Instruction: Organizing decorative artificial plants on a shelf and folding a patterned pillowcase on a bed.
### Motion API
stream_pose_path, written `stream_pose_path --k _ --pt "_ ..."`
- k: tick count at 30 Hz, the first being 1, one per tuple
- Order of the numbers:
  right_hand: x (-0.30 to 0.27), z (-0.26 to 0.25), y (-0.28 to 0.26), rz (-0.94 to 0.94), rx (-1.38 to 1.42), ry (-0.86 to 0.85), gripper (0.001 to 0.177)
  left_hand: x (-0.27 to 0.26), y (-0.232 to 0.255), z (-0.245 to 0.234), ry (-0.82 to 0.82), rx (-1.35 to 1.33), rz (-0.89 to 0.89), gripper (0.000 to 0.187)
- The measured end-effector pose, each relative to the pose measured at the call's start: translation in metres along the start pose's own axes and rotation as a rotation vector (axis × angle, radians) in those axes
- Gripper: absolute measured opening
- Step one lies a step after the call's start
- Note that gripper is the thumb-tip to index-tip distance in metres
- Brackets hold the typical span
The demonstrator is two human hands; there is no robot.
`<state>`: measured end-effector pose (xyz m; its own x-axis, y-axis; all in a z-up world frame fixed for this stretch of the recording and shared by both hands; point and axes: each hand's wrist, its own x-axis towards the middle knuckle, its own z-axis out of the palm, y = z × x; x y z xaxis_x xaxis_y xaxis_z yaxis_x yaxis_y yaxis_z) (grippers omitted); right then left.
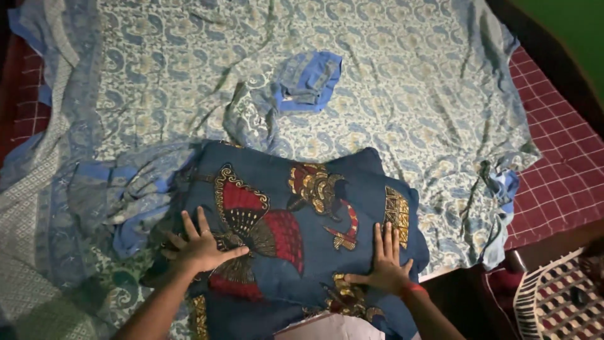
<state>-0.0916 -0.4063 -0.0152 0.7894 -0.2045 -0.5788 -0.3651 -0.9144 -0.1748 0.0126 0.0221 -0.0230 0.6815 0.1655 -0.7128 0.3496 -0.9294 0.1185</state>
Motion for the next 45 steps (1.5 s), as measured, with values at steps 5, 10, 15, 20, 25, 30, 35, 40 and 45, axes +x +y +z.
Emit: stream_pose_path --k 5,10,15,20,25,30,35,40,45 --pt "0.022 0.02 0.01 -0.021 -0.036 -0.033 0.174 0.018 -0.009 0.022 0.028 -0.002 -0.019 0.168" --pt "0.029 0.035 0.016 -0.008 -0.071 0.007 0.176 0.034 -0.016 0.043 0.1 -0.014 0.014 0.167" --pt "0.03 0.033 0.017 0.007 -0.046 -0.057 0.178 0.04 -0.021 0.048 0.058 0.009 0.026 0.164" --pt "0.034 0.047 0.025 -0.012 0.036 0.045 0.155 0.054 -0.029 0.059 0.158 -0.055 0.042 0.146" --pt "0.026 0.052 0.017 0.018 0.14 0.225 0.103 0.046 -0.021 0.041 0.284 -0.132 0.02 0.13" --pt "-0.007 0.031 -0.013 0.069 0.116 0.439 0.09 0.064 -0.022 0.014 0.413 -0.203 0.047 0.132" --pt "-0.014 0.011 -0.027 0.243 0.237 0.525 0.1 0.154 -0.049 0.043 0.535 -0.263 0.161 0.117" --pt "-0.004 0.001 -0.016 0.519 0.437 0.51 0.121 0.164 -0.051 0.026 0.453 -0.219 0.128 0.103" --pt "0.02 -0.004 0.032 0.479 0.636 0.455 0.109 0.141 -0.034 -0.013 0.625 -0.501 0.397 0.111"
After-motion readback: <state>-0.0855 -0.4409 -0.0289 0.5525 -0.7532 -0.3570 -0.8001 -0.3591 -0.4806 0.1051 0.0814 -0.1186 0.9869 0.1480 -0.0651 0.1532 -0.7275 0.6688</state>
